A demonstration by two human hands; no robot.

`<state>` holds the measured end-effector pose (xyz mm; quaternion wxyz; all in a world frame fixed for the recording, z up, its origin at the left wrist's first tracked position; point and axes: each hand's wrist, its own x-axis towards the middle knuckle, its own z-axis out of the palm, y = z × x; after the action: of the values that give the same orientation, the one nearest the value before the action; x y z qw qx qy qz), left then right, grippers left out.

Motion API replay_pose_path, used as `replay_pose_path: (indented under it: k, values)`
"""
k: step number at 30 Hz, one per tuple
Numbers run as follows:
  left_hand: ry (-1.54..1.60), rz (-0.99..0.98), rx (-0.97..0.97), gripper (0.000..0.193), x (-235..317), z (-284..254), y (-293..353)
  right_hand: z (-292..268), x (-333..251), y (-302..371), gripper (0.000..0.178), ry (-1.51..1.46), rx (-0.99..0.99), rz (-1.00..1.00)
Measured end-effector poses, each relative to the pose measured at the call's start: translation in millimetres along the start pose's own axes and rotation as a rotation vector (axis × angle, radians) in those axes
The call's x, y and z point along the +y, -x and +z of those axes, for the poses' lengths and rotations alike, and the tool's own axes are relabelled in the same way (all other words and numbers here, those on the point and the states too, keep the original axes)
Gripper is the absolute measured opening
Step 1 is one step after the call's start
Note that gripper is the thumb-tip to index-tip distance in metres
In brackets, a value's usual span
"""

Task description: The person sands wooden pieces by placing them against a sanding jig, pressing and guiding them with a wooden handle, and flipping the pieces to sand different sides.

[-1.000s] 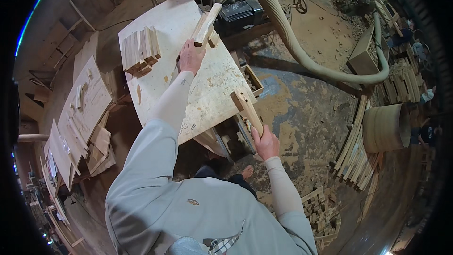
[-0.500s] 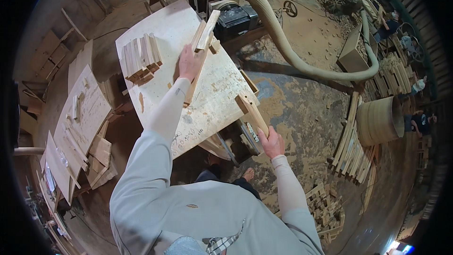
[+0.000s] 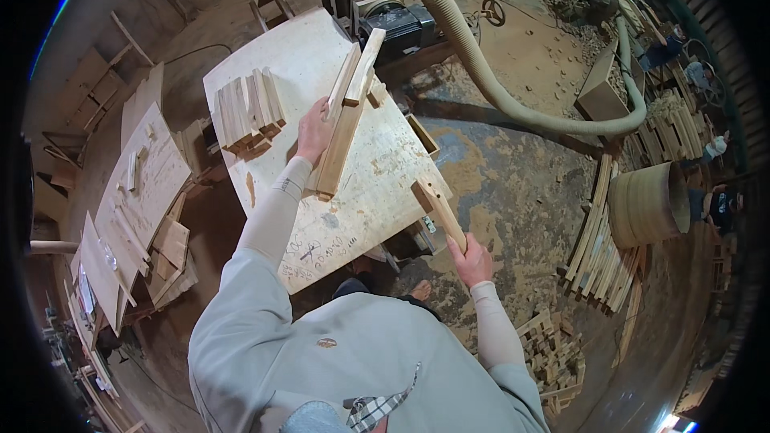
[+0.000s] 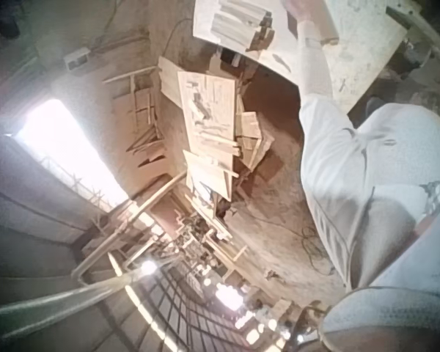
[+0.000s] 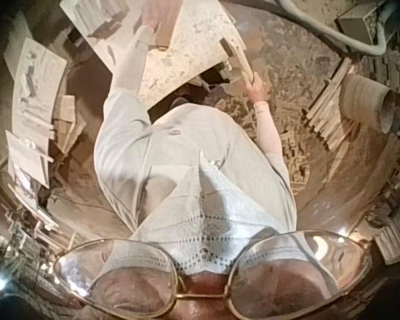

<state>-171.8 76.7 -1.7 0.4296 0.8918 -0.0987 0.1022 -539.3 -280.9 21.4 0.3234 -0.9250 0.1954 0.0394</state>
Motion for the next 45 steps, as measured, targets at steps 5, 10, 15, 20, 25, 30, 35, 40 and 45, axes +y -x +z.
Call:
replay_pose_path:
  k: [5, 10, 15, 20, 25, 30, 35, 40, 45]
  values:
    - [-0.275, 0.019, 0.048, 0.048, 11, -4, -19, -9, -9, 0, 0.051, 0.020, -0.036, 0.021]
    - [-0.158, 0.094, -0.042, 0.051, 15, -12, 7, -17, -9, 2, 0.049, 0.015, -0.061, 0.065]
    - [-0.257, 0.082, -0.257, 0.059, -15, -22, 21, -14, -12, 0, 0.051, 0.057, -0.033, 0.024]
    - [-0.204, 0.118, -0.268, 0.056, -18, -3, 9, -11, -15, -1, 0.052, 0.080, -0.018, 0.019]
    - [-0.221, 0.114, -0.263, 0.055, -21, 2, -4, -5, -11, -1, 0.052, 0.111, -0.013, -0.003]
    - [-0.229, 0.123, -0.245, 0.053, -20, 5, -2, 0, -4, -1, 0.052, 0.115, -0.014, -0.010]
    - [-0.228, 0.136, -0.219, 0.051, -20, 8, -3, 5, 0, -3, 0.051, 0.106, -0.015, -0.026]
    - [-0.245, 0.163, -0.188, 0.050, -21, 9, -2, 11, 4, -5, 0.050, 0.075, -0.013, -0.019]
    - [-0.265, 0.170, -0.161, 0.052, -22, 10, -4, 22, 16, -8, 0.055, 0.083, -0.012, -0.023]
